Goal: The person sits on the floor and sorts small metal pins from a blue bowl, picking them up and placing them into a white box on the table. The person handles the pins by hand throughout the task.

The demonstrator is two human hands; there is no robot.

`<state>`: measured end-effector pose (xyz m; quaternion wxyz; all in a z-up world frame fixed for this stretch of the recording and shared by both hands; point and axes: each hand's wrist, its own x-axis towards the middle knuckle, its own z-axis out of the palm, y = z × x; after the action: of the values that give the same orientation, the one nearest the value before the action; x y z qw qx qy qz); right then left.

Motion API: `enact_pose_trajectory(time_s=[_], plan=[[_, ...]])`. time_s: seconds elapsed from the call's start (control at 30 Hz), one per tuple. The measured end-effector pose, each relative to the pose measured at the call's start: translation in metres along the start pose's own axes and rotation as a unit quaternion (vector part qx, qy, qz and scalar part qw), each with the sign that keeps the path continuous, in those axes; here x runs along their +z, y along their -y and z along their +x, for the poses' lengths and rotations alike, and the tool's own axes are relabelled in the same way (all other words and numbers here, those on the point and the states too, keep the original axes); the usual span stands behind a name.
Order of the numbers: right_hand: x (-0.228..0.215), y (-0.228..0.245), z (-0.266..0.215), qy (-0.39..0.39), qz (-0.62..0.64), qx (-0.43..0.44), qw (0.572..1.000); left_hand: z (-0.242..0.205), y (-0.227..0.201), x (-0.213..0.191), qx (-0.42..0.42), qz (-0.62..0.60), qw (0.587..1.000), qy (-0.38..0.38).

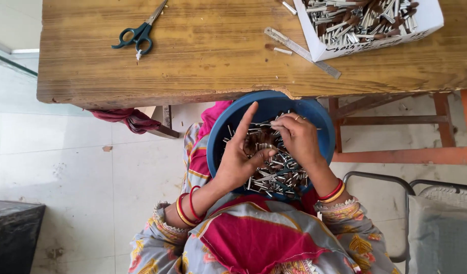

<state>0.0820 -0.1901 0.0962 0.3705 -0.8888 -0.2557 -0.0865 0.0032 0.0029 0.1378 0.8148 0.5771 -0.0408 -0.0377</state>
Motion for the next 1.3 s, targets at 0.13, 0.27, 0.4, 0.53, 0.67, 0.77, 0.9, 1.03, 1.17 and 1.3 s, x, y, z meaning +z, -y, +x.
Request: enact_pose_trajectory(time_s=[0.13,0.27,0.4,0.53,0.67,0.77,0.9,1.03,1.17,1.3], plan=[[-0.015,0.014,-0.004,-0.09,0.102,-0.182,0.974,0.007,0.007,-0.007,0.017,-0.003,1.0,-0.024],[-0.007,0.011,-0.003,-0.057,0.042,-0.066,0.995,-0.001,-0.005,-0.003,-0.03,0.021,0.999,-0.013],[-0.02,0.025,-0.003,-0.092,0.05,-0.233,0.967,0.007,0.013,-0.01,0.006,0.028,0.999,-0.038],[-0.012,0.019,0.001,-0.042,-0.085,-0.1,0.99,-0.003,0.008,-0.005,0.015,0.06,0.998,-0.013],[-0.014,0.012,0.0,-0.065,0.058,-0.157,0.984,0.007,0.005,-0.007,0.023,0.045,0.998,-0.032],[-0.01,0.02,-0.002,-0.077,-0.019,-0.144,0.986,-0.004,-0.004,-0.005,-0.018,0.036,0.999,-0.006],[-0.021,0.02,-0.005,-0.069,0.104,-0.153,0.98,0.0,0.012,-0.014,-0.001,-0.023,0.999,0.036],[-0.016,0.026,-0.002,-0.112,-0.006,-0.226,0.968,-0.003,0.004,-0.009,-0.009,-0.027,1.0,-0.004],[-0.013,0.018,-0.005,-0.041,0.023,-0.106,0.993,-0.002,0.002,-0.008,0.016,0.025,0.999,0.014],[-0.014,0.025,-0.006,-0.105,0.009,-0.201,0.974,0.003,-0.001,-0.008,-0.005,-0.014,1.0,0.001]])
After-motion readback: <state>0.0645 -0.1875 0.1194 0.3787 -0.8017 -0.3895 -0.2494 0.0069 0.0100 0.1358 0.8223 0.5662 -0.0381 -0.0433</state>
